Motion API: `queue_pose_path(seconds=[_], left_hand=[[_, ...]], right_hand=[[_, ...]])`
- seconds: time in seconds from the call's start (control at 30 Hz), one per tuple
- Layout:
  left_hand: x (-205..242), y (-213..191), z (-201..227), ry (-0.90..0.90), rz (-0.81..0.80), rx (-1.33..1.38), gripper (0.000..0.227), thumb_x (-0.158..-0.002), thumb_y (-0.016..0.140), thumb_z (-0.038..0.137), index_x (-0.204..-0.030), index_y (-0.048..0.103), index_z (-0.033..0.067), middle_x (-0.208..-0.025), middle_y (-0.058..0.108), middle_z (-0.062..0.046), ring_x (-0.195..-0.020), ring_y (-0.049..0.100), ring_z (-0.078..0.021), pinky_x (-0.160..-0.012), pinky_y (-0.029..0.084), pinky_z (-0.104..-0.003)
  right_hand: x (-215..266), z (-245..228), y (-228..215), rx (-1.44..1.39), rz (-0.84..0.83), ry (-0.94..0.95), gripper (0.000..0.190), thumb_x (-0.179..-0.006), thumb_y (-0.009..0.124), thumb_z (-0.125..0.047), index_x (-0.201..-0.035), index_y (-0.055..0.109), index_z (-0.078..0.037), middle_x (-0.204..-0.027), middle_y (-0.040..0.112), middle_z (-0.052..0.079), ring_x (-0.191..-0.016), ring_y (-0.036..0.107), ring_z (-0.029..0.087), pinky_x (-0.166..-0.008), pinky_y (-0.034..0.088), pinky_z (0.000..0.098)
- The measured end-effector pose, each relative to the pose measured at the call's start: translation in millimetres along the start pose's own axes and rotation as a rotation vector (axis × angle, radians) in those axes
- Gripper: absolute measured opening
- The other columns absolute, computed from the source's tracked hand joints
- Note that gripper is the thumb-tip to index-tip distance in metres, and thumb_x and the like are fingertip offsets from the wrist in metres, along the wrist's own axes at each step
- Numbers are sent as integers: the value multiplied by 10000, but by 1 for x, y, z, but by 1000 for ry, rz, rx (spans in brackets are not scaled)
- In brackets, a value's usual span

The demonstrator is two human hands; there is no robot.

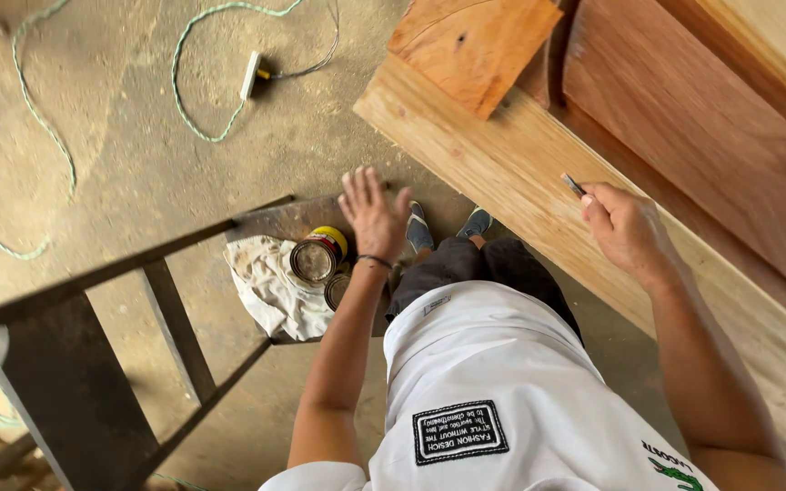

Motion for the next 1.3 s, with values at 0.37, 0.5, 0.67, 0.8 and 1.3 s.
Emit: queue_pose_path(seconds=[0.37,0.5,0.67,0.8,1.3], left_hand=[[-86,-82,42,491,445,289,281,-806,577,295,-993,524,93,-973,474,-104,-972,488,-295,-845,385,-410],[-148,-62,67,416,136,239,509,-815,638,272,-1165,401,-11,-1029,507,-271,-1015,468,-408,-854,372,-505],[-203,-35,52,389,-83,238,378,-789,675,411,-966,606,85,-858,594,-126,-839,571,-283,-703,438,-386],[-198,-46,57,328,-46,381,412,-733,768,312,-980,592,33,-841,577,-147,-796,577,-250,-682,450,-352],[-62,-72,123,176,-307,1232,290,-817,582,163,-1089,480,162,-1026,531,-99,-912,603,-318,-815,561,-458]], right_hand=[[28,86,87,-686,201,218,219,-860,470,-185,-698,576,-83,-422,505,51,-399,508,140,-376,437,243],[52,64,64,-949,239,183,208,-854,460,-147,-847,552,39,-550,546,117,-460,552,156,-370,449,245],[84,99,63,-1279,419,224,198,-863,415,-96,-766,531,33,-572,520,121,-424,552,159,-314,459,234],[123,128,73,-1520,616,313,240,-858,418,-119,-677,504,13,-482,511,109,-355,540,153,-282,446,223],[200,202,62,-1725,895,206,163,-854,440,-86,-808,534,40,-597,534,197,-395,556,236,-304,457,310]])
Point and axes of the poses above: each hand's wrist, its own x-axis away from the middle knuckle, its own y-axis out of the palm, z = x × y, the point moved 10 cm from there along -x, towards the middle knuckle
